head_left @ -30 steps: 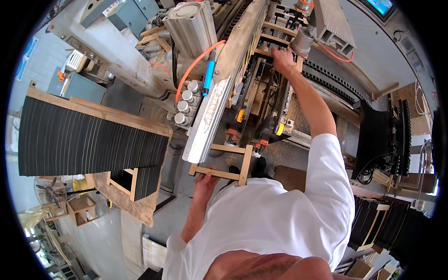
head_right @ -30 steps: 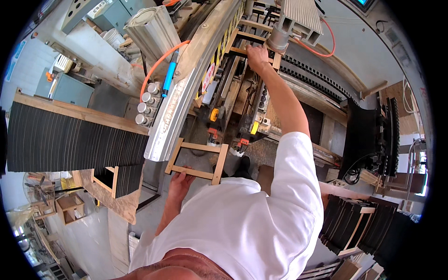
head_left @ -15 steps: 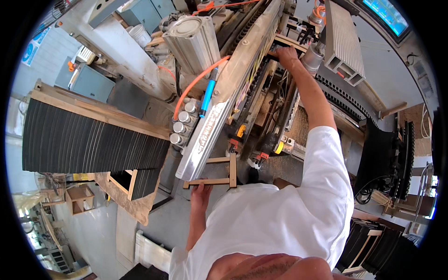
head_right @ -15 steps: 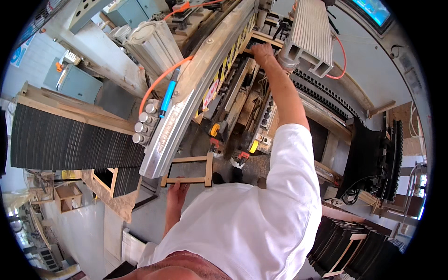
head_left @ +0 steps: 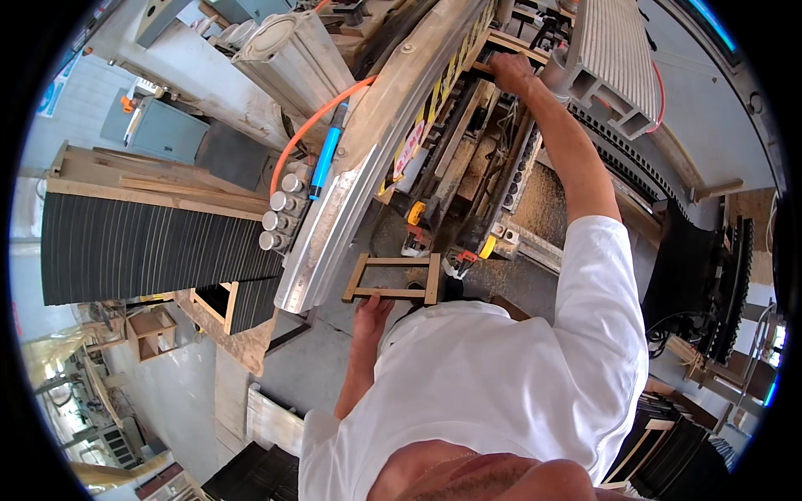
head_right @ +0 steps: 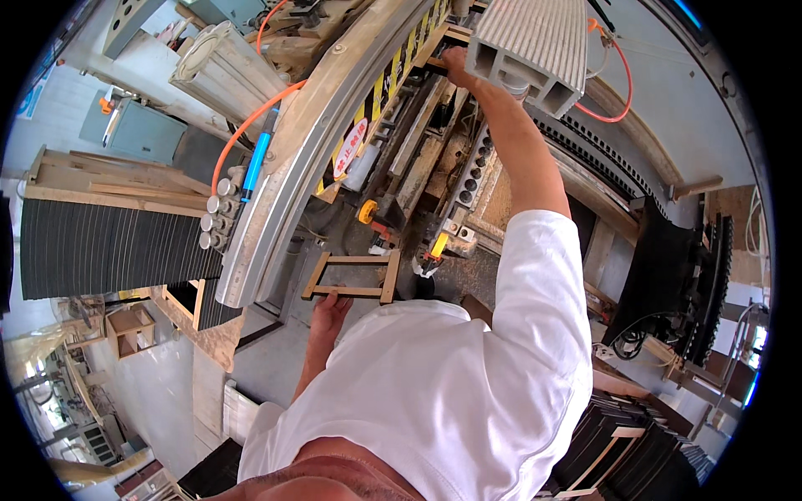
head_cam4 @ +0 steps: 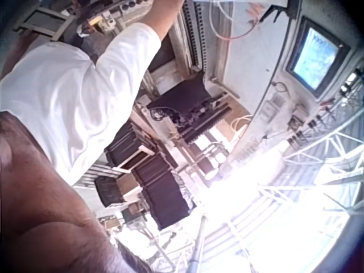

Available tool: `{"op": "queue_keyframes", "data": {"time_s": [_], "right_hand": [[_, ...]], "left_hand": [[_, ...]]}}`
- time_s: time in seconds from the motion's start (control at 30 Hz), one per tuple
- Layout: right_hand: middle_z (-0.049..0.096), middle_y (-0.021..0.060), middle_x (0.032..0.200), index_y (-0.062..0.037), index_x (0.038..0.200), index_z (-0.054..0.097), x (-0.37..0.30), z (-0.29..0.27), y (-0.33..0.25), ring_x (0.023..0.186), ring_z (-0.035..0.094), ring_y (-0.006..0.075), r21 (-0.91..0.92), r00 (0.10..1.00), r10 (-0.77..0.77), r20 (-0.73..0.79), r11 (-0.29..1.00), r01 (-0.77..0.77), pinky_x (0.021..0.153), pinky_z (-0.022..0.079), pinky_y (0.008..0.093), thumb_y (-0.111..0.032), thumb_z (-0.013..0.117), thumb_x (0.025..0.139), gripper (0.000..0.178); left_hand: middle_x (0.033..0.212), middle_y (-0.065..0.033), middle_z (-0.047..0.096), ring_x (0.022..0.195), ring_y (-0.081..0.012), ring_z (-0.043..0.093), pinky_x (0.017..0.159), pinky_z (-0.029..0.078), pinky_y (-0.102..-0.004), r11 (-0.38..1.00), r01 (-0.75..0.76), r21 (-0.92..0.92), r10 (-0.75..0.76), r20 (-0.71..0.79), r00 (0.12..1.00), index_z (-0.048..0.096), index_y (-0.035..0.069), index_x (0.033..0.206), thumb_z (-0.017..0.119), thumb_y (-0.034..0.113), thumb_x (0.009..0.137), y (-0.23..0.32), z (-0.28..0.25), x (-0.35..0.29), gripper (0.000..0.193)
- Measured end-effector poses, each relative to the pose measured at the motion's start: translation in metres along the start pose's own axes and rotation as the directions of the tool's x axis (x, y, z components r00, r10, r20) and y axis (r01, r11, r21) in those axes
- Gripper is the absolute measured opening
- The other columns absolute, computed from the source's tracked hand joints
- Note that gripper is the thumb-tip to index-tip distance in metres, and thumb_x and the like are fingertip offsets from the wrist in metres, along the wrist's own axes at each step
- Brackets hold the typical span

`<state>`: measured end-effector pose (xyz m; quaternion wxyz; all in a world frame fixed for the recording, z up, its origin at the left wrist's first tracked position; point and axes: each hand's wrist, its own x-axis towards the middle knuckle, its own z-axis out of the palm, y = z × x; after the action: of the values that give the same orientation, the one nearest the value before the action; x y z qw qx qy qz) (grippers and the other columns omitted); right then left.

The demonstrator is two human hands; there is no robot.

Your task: The person repeatedly places small wooden frames onto a machine, activates the mechanism, and removes the processed frames. The person handles the frames one at a time and stacks them on a nearby surface.

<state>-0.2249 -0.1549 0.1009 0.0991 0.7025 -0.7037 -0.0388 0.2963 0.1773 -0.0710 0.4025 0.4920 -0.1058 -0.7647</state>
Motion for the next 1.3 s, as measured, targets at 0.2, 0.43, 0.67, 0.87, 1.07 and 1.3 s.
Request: {"op": "queue_keyframes", "data": {"time_s": [0.2, 0.43, 0.67, 0.87, 1.07, 1.3], "right_hand": [[0.068, 0.0132, 0.087, -0.0060, 0.085, 0.068, -0.007, 0.013, 0.008, 0.089, 0.065, 0.0313, -0.077, 0.992, -0.046, -0.119, 0.996, 0.037, 0.081, 0.044, 0.0467, -0.004, 0.063, 0.072, 0.014], [0.068, 0.0142, 0.084, -0.0056, 0.083, 0.069, -0.013, 0.012, 0.009, 0.088, 0.064, 0.0340, 0.014, 0.983, -0.066, -0.169, 0.998, 0.069, 0.083, 0.043, 0.0493, -0.005, 0.062, 0.073, 0.011], [0.069, 0.0153, 0.089, -0.0051, 0.087, 0.069, -0.010, -0.013, 0.004, 0.089, 0.066, 0.0335, 0.011, 1.000, -0.007, 0.005, 1.000, 0.007, 0.085, 0.045, 0.0521, -0.010, 0.062, 0.076, 0.014], [0.069, 0.0164, 0.093, -0.0031, 0.089, 0.068, -0.001, -0.025, -0.002, 0.092, 0.066, 0.0348, -0.040, 0.990, 0.035, 0.140, 0.999, -0.029, 0.081, 0.048, 0.0489, -0.012, 0.065, 0.075, 0.016], [0.070, 0.0149, 0.093, -0.0054, 0.089, 0.069, 0.004, -0.021, -0.001, 0.090, 0.066, 0.0352, -0.009, 0.989, 0.060, 0.132, 0.998, -0.059, 0.078, 0.050, 0.0496, -0.014, 0.069, 0.073, 0.018], [0.067, 0.0154, 0.105, -0.0086, 0.102, 0.065, 0.012, -0.008, -0.003, 0.102, 0.062, 0.0349, 0.027, 0.982, 0.095, 0.160, 0.995, -0.101, 0.089, 0.045, 0.0534, -0.027, 0.066, 0.082, 0.027]], "left_hand": [[0.111, -0.0074, 0.063, 0.102, -0.0220, 0.060, 0.097, 0.045, -0.0421, 1.000, -0.023, -0.004, 0.023, -0.052, 0.998, 0.057, 0.003, 0.114, 0.059, 0.018, 0.093, -0.012, 0.002, -0.002, 0.026], [0.103, -0.0060, 0.063, 0.093, -0.0202, 0.061, 0.089, 0.049, -0.0379, 0.997, -0.075, 0.026, 0.079, -0.178, 0.981, 0.058, 0.001, 0.112, 0.059, 0.017, 0.092, -0.034, 0.008, -0.007, 0.025], [0.099, -0.0101, 0.066, 0.083, -0.0189, 0.063, 0.077, 0.054, -0.0323, 0.989, -0.143, 0.043, 0.150, -0.248, 0.957, 0.060, 0.000, 0.106, 0.060, 0.009, 0.086, -0.056, -0.008, -0.010, 0.022], [0.103, -0.0070, 0.065, 0.091, -0.0192, 0.063, 0.078, 0.054, -0.0329, 0.969, -0.230, 0.091, 0.247, -0.374, 0.894, 0.059, 0.002, 0.108, 0.059, 0.010, 0.087, -0.045, -0.010, -0.026, 0.023], [0.107, -0.0061, 0.065, 0.093, -0.0166, 0.063, 0.074, 0.052, -0.0298, 0.925, -0.335, 0.182, 0.380, -0.391, 0.838, 0.056, 0.002, 0.113, 0.059, 0.013, 0.091, -0.029, -0.031, -0.035, 0.025], [0.108, -0.0072, 0.063, 0.091, -0.0134, 0.060, 0.077, 0.051, -0.0268, 0.839, -0.481, 0.255, 0.543, -0.458, 0.704, 0.055, 0.002, 0.116, 0.056, 0.010, 0.091, 0.005, -0.049, -0.075, 0.026]]}}
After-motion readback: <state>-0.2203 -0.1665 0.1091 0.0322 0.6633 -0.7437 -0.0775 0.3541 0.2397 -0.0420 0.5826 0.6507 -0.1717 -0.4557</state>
